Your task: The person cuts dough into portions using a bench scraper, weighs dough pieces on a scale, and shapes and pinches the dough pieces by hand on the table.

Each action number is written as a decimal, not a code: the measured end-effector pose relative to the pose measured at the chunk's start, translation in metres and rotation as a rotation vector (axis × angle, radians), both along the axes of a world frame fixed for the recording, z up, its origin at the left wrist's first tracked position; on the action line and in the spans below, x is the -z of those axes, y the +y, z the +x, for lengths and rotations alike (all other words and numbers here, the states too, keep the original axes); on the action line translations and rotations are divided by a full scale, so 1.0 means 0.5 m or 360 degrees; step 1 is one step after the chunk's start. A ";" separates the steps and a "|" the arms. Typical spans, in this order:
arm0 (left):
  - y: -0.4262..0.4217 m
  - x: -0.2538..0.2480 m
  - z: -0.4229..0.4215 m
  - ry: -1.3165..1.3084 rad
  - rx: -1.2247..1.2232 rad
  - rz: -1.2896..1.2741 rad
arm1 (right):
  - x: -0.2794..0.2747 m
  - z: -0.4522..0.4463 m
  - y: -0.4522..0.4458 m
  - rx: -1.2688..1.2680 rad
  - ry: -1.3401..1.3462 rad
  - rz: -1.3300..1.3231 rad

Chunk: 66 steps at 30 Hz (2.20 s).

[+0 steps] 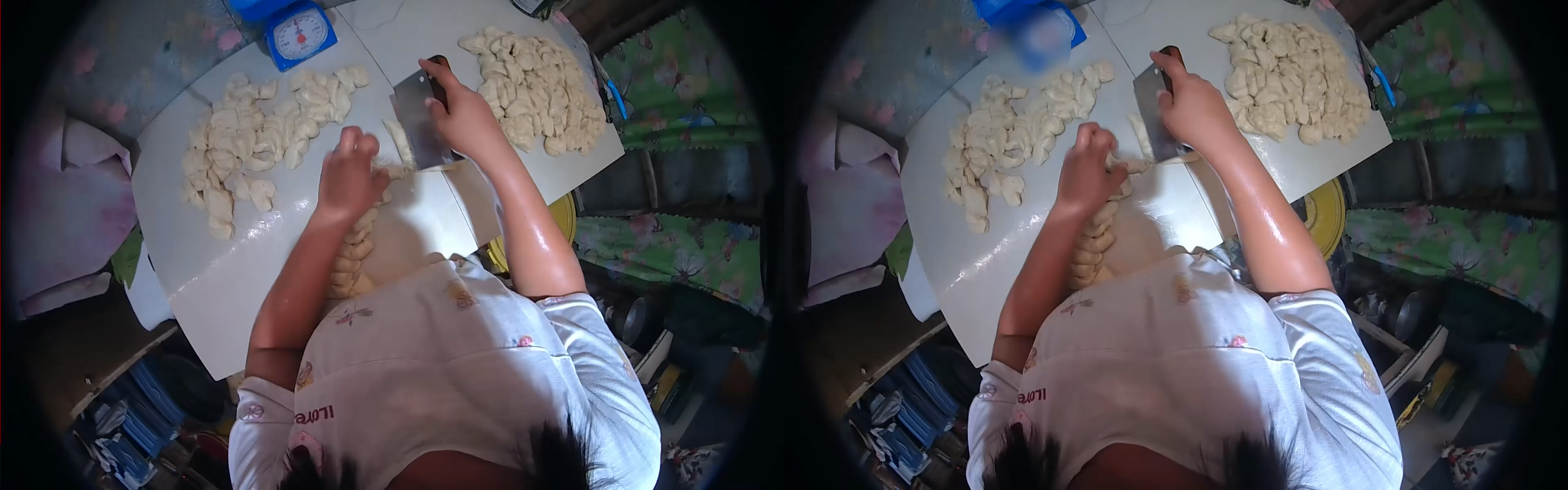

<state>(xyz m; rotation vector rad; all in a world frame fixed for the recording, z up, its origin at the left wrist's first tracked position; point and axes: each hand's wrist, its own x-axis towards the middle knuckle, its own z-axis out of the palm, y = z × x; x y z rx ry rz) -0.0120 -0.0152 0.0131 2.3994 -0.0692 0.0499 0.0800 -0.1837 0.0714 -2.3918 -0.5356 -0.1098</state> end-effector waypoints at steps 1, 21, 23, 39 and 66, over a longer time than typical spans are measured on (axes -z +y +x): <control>-0.002 -0.004 0.015 -0.0249 0.0038 0.0224 | -0.008 -0.010 -0.005 -0.0002 0.0041 -0.0107; -0.017 0.019 0.024 -0.0340 0.0334 0.0112 | -0.003 0.099 0.119 0.0026 0.0009 -0.0134; -0.002 0.016 0.025 -0.0250 0.0152 -0.0028 | -0.019 0.050 0.053 0.0033 0.0006 -0.0008; -0.012 0.004 0.086 -0.0494 0.0226 0.0329 | -0.035 -0.044 -0.080 -0.0035 0.0187 0.0020; -0.035 0.006 0.074 -0.0339 0.0183 0.0429 | -0.026 0.028 -0.040 0.0119 -0.0031 -0.0099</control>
